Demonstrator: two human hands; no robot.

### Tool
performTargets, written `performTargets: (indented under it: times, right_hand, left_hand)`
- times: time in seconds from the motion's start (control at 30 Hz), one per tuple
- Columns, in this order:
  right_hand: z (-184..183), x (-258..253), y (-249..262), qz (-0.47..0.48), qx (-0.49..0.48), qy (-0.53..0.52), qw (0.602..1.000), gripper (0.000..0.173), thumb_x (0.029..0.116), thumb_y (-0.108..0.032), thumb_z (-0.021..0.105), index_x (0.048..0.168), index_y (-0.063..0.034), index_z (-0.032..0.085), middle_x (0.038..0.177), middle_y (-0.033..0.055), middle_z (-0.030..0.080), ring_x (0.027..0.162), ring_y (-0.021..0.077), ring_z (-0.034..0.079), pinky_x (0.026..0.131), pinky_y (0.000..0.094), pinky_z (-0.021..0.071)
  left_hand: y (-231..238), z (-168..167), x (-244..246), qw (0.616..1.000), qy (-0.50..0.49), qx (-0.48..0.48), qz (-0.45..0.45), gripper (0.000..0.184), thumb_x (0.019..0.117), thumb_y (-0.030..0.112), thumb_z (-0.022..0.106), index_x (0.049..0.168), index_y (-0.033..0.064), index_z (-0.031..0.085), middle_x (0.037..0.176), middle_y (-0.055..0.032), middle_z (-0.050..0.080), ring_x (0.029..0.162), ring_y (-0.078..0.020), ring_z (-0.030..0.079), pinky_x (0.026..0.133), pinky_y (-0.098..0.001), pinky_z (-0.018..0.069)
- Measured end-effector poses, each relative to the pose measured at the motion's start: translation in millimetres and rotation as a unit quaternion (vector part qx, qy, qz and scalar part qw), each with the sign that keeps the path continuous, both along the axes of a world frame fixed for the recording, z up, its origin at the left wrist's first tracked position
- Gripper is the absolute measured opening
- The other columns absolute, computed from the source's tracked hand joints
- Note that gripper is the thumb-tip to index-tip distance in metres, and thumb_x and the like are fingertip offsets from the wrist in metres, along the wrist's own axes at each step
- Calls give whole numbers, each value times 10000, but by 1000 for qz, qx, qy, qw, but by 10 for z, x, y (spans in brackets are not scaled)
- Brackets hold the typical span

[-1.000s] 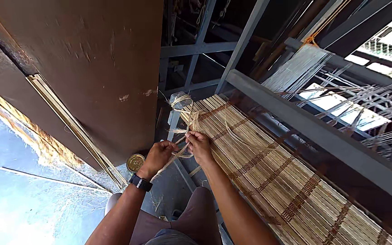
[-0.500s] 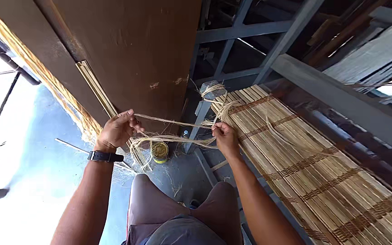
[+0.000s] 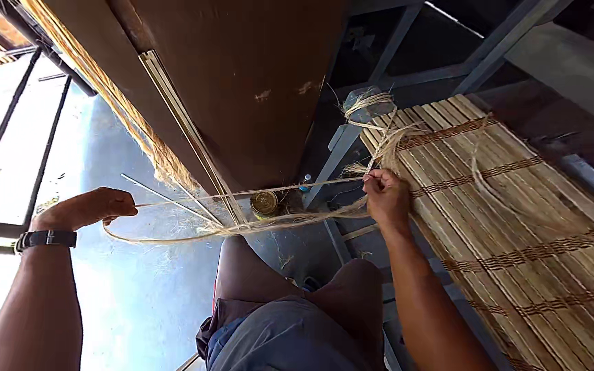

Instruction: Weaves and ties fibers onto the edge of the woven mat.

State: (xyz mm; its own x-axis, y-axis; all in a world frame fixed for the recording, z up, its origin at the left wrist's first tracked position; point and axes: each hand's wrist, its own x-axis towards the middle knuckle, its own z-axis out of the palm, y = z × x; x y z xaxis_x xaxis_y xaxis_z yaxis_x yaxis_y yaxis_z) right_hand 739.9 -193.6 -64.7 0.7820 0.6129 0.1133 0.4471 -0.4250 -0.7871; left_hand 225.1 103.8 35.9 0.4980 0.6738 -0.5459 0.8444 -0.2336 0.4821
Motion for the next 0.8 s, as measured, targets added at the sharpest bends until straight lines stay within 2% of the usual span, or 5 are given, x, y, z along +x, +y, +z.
performTargets:
  times: [0.23, 0.4, 0.57, 0.67, 0.8]
  right_hand:
    - [-11, -5, 3, 2, 33, 8, 999, 232, 1045, -129, 558, 1177, 35, 655, 911, 159, 670, 798, 225, 634, 795, 442, 527]
    - [70, -53, -58, 0, 91, 93, 991, 232, 1049, -149, 576, 1188, 23, 645, 827, 74, 624, 590, 108, 496, 567, 303, 448]
    - [288, -65, -106, -5, 152, 174, 973, 179, 1040, -123, 590, 1152, 5, 647, 773, 30, 613, 510, 64, 440, 477, 232, 390]
    - [374, -50, -114, -2, 161, 193, 968, 176, 1046, -124, 584, 1148, 4, 650, 769, 30, 607, 509, 57, 425, 470, 218, 371]
    - [444, -81, -107, -2, 172, 230, 958, 178, 1053, -102, 561, 1148, 24, 644, 750, 32, 613, 488, 46, 400, 451, 210, 339]
  left_hand:
    - [-11, -447, -821, 965, -115, 141, 189, 206, 1034, 258, 607, 1009, 61, 661, 701, -55, 600, 577, -143, 556, 565, -359, 501]
    - [-179, -323, -986, 992, 101, -9, 75, 192, 1037, 164, 614, 1118, 6, 687, 947, -167, 722, 803, -269, 705, 720, -445, 589]
    - [-583, -117, 379, 981, 54, 111, -148, 431, 933, 334, 771, 1257, 57, 704, 1184, -202, 710, 1140, -412, 655, 1002, -657, 463]
    - [-1033, -146, 1566, 936, -202, 157, -242, 373, 1011, 389, 626, 1297, 160, 695, 1282, -36, 699, 1204, -194, 654, 1056, -504, 505]
    - [-1527, -273, 3026, 885, -359, 162, -250, 318, 1056, 314, 570, 1263, 122, 716, 1206, -63, 717, 1069, -179, 693, 964, -454, 558]
